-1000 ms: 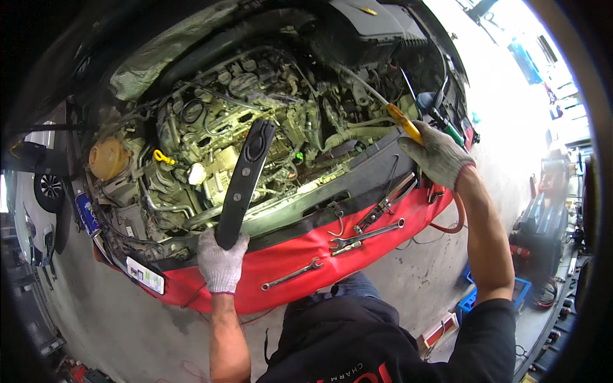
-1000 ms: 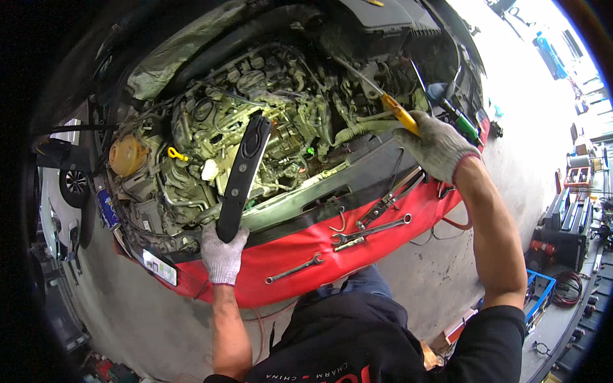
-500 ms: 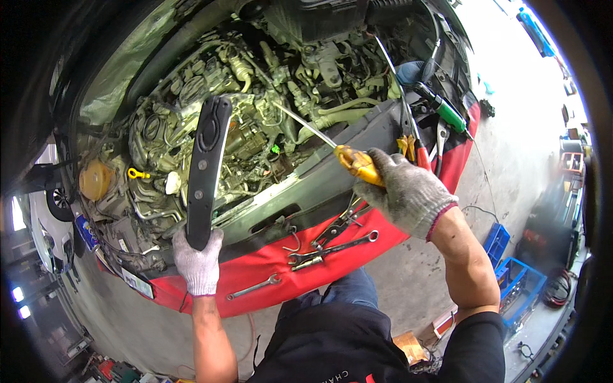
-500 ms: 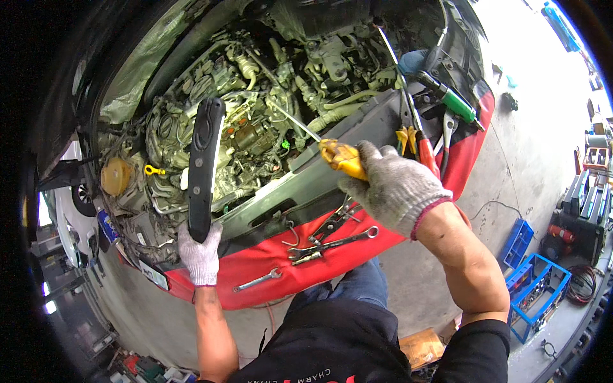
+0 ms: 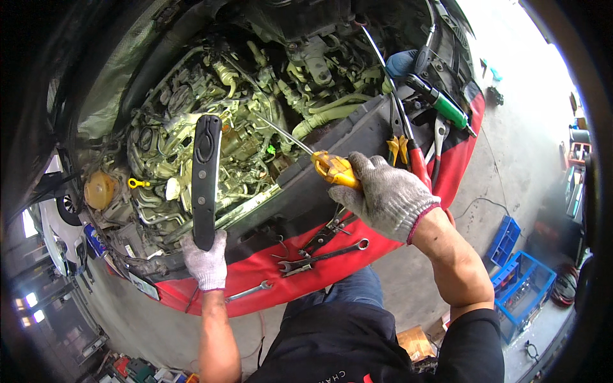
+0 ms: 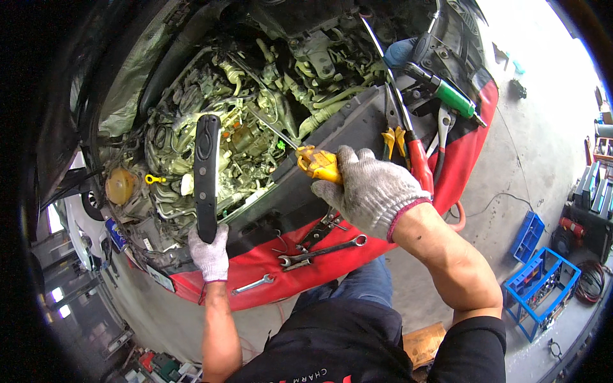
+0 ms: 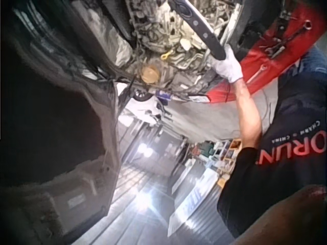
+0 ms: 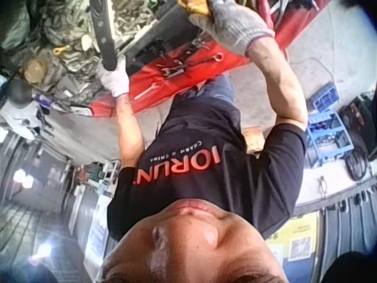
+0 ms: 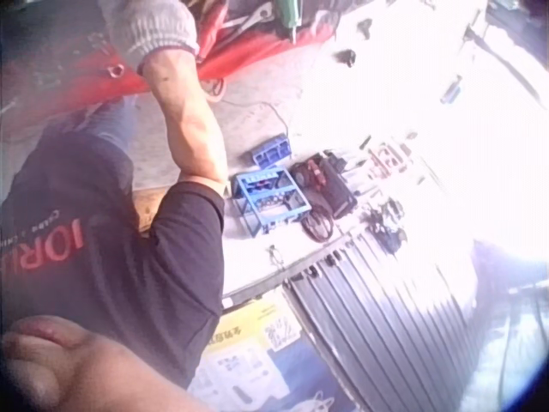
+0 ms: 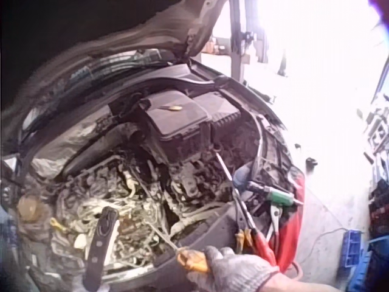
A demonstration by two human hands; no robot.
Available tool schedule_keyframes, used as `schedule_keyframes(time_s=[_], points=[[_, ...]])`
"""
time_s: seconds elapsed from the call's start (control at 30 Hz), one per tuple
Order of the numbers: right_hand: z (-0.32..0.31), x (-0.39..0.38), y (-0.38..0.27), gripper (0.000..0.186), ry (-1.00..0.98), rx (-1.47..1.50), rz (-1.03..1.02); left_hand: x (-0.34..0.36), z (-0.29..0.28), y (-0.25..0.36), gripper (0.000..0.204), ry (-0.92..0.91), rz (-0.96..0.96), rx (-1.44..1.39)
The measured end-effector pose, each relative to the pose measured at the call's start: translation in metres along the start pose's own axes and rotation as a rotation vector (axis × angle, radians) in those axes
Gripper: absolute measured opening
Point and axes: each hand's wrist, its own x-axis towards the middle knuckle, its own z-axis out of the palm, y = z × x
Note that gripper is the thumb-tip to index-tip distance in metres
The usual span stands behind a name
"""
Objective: The person works on a car engine with the hood open, using a handheld work light to illuminate the engine bay. They spray a lubricant or cleaner into the engine, retrieve a red fluid container, and use a pneumatic air gun to blow debris from components. The person then wipes engine parts with a cloth and continues cleaning and inspecting the engine.
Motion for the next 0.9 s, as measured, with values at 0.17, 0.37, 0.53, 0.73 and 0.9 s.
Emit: schedule_keyframes(time_s=[0.17,0.37,0.53,0.73,0.9], points=[[0.005,0.002,-0.010,0.060,-0.028,-0.032,-0.040,-0.002,0.011,-0.026,0.054,0.157,0.049,0.026],[0.010,0.002,-0.024,0.061,-0.054,-0.038,-0.003,-0.007,0.006,-0.030,0.059,0.146,0.023,-0.123],[0.009,-0.011,-0.024,0.070,0.124,-0.035,0.027,-0.007,0.000,-0.041,0.054,0.084,-0.059,-0.343],[-0.040,-0.037,-0.025,0.053,0.290,0.060,0.187,-0.009,-0.006,-0.052,0.069,0.077,-0.074,-0.291],[-0.089,-0.032,0.048,0.048,0.591,0.008,0.200,-0.008,0.007,-0.068,0.068,0.113,-0.021,-0.297]])
